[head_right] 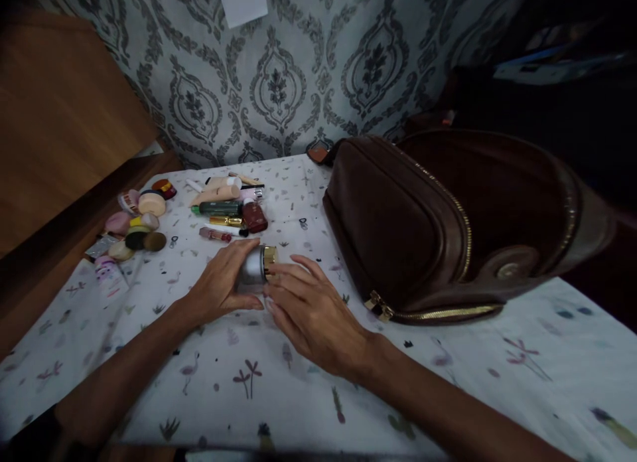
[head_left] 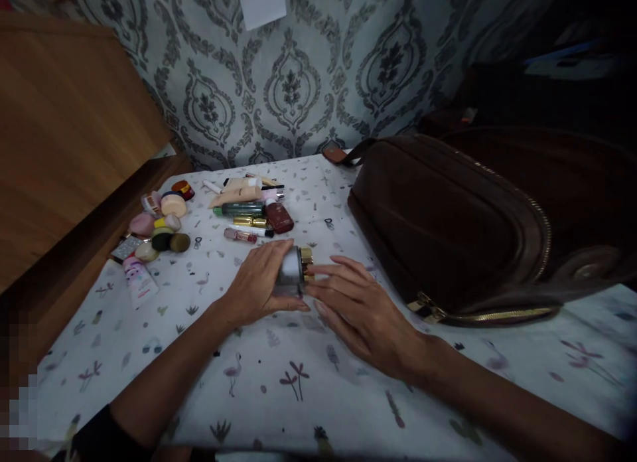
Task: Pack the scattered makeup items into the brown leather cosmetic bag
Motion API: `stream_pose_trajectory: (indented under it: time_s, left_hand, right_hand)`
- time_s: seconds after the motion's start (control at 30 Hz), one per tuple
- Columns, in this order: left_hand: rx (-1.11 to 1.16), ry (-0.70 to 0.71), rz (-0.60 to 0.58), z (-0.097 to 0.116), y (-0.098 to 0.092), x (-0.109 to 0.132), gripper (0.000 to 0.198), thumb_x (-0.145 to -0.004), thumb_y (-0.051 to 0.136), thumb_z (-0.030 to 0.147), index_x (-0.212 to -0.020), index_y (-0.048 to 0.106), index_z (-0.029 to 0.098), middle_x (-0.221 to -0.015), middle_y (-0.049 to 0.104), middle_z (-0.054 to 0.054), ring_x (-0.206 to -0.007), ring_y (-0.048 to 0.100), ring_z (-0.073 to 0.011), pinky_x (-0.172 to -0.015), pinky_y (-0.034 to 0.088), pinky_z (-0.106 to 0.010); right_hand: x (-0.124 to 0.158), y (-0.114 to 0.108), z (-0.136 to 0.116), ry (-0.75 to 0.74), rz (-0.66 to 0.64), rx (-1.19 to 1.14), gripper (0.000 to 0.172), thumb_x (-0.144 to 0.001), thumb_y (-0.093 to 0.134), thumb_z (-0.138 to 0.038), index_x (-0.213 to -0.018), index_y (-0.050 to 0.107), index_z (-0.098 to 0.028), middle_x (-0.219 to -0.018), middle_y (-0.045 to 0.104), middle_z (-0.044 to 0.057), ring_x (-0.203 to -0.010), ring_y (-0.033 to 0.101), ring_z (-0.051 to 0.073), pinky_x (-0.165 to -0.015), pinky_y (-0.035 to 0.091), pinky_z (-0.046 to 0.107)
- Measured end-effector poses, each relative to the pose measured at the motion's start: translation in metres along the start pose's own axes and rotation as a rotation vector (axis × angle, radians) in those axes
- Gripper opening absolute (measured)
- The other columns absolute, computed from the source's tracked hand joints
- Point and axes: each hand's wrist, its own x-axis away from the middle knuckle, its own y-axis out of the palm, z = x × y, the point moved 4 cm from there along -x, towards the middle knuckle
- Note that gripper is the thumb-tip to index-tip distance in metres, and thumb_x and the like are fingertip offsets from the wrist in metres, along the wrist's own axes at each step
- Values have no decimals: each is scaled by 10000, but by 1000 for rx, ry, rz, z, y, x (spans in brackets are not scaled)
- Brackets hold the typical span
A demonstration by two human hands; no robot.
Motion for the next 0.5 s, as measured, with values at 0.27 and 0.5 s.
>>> stream_pose_trajectory:
  time_s: [0.27, 0.5]
  left_hand:
    - [52, -16, -22, -3, 1, 1, 1049, -733, 540, 857, -1505, 339, 175, -1464, 492, -230, -1337, 487, -414, -1093, 404, -568]
    - [69, -5, -30, -3, 2, 2, 1019, -743, 596, 812, -1514, 323, 203, -1463, 490, -218, -1331, 493, -411, -1087, 412, -575]
  right_hand:
    - [-5, -14, 7, 122, 94, -82, 324, -975, 497, -167, -1287, 571, -214, -1157, 711, 109, -1089, 661, 252, -986, 529, 471]
    - [-11, -5, 22, 267, 104, -221, 388, -1024, 422, -280, -1404, 489, -238, -1218, 690, 113, -1225, 604, 277, -1067, 478, 518]
